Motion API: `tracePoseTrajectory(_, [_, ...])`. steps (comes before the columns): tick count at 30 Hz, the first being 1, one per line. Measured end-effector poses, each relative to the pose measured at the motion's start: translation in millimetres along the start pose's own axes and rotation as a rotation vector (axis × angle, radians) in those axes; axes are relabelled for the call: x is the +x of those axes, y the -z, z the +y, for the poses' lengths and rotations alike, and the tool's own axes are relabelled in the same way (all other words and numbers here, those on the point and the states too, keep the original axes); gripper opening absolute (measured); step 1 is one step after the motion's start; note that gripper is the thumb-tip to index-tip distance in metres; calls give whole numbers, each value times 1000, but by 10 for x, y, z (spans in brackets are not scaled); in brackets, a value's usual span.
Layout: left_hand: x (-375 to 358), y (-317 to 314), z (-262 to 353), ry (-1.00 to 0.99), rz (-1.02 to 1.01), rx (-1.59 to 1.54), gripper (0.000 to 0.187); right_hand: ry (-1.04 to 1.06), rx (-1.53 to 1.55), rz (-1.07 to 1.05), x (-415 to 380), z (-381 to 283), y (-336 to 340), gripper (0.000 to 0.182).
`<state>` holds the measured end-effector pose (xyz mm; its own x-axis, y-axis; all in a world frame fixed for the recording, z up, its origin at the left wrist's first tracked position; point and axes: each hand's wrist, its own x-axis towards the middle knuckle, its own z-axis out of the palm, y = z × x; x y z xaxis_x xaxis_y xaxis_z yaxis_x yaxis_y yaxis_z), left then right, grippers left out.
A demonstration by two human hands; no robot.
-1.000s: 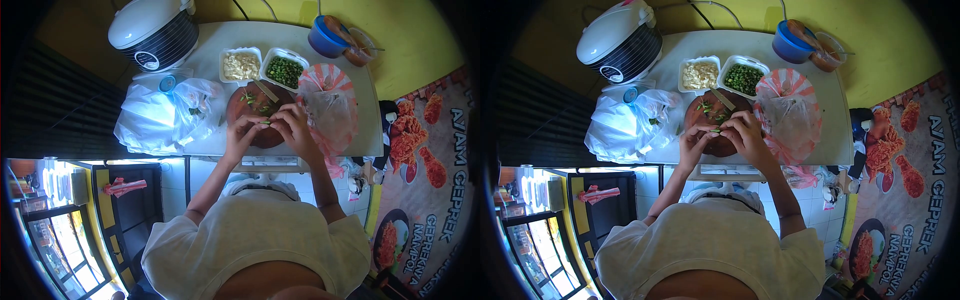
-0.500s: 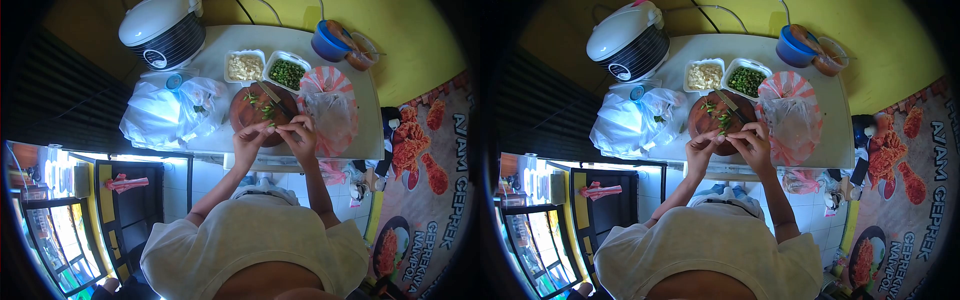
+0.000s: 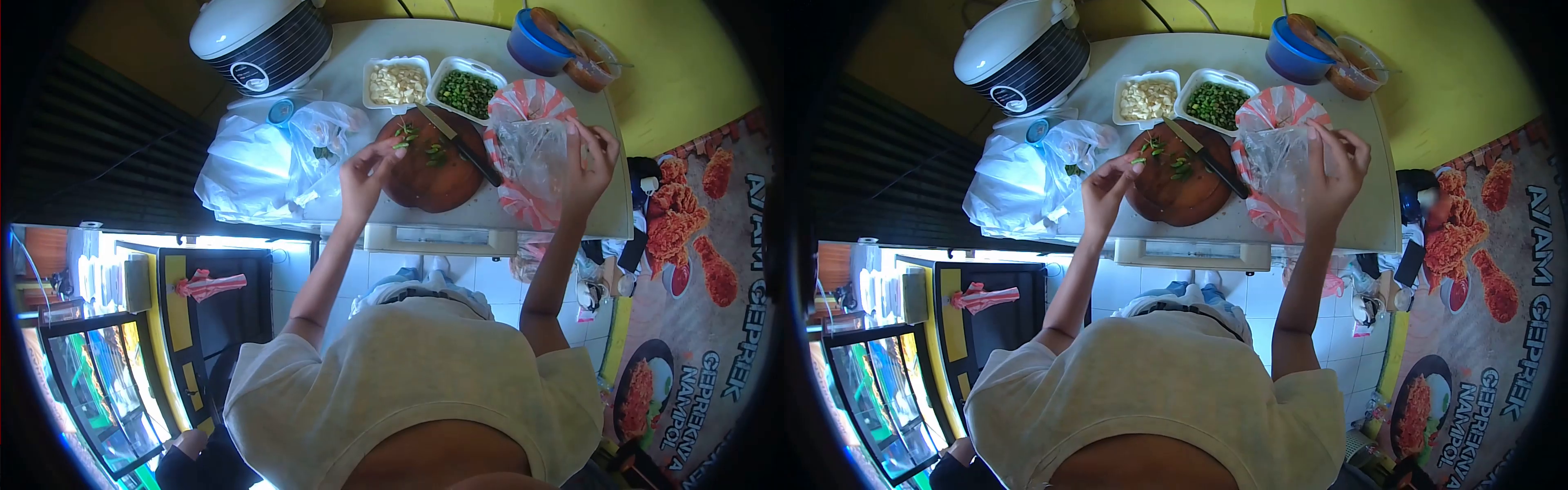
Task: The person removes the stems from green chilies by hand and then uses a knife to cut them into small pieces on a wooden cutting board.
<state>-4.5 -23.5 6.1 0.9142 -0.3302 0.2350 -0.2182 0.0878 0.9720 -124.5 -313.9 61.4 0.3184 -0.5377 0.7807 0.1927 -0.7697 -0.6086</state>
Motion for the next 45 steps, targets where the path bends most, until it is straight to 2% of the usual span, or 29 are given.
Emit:
tracePoseTrajectory(2, [82, 64, 1, 12, -46, 55, 24, 42, -237, -208, 142, 125, 62, 14])
tracePoseTrajectory(3, [107, 66, 17, -28, -105, 198, 25, 12, -288, -289, 173, 157, 75, 18])
tracePoseTrajectory(4, [119, 62, 29, -69, -163, 339, 25, 12, -285, -287, 146, 166, 68, 18])
tracePoseTrajectory(7, [89, -99, -28, -136, -165, 454, 24, -37, -250, -231, 76, 51, 18, 25])
tracePoseTrajectory(9, [80, -189, -124, -247, -155, 582, 21, 14, -62, -160, -68, -144, -20, 28])
tracePoseTrajectory(10, [84, -211, -160, -249, -154, 583, 21, 14, -60, -158, -157, -238, -44, 28])
tracePoseTrajectory(14, [124, -195, -239, -336, -146, 570, 21, -60, 99, -426, -592, -484, -224, 21])
tracePoseTrajectory(16, [125, -156, -208, -343, -142, 576, 20, -71, 135, -478, -769, -469, -356, 21])
tracePoseTrajectory(18, [146, -119, -122, -263, -151, 508, 20, -82, 170, -525, -884, -467, -446, 21])
tracePoseTrajectory(21, [216, -33, -77, -297, -90, 570, 20, -19, 112, -611, -962, -445, -558, 25])
tracePoseTrajectory(25, [325, 70, -153, -332, -52, 647, 20, -21, 103, -644, -917, -363, -714, 23])
tracePoseTrajectory(27, [363, 63, -197, -350, -74, 756, 19, 77, 22, -679, -832, -303, -810, 22])
tracePoseTrajectory(28, [387, 43, -205, -347, -74, 755, 19, 75, 21, -682, -775, -276, -863, 22])
tracePoseTrajectory(30, [416, 4, -213, -373, -79, 730, 16, 199, -53, -736, -662, -218, -977, 20])
tracePoseTrajectory(32, [457, 38, -216, -388, -130, 765, 17, 154, -37, -771, -555, -174, -1101, 19])
tracePoseTrajectory(34, [534, 93, -203, -412, -179, 806, 17, 196, -94, -973, -410, -172, -1213, 16])
tracePoseTrajectory(38, [523, 185, -116, -325, -168, 656, 16, 189, -97, -1074, -407, -59, -1372, 16])
tracePoseTrajectory(40, [526, 218, -93, -280, -164, 586, 15, 197, -69, -1056, -422, -21, -1420, 16])
tracePoseTrajectory(42, [514, 252, -90, -143, -174, 461, 15, 200, -40, -1041, -447, -5, -1435, 16])
tracePoseTrajectory(45, [460, 251, -36, -125, -215, 463, 15, 76, 274, -934, -398, 8, -1458, 13])
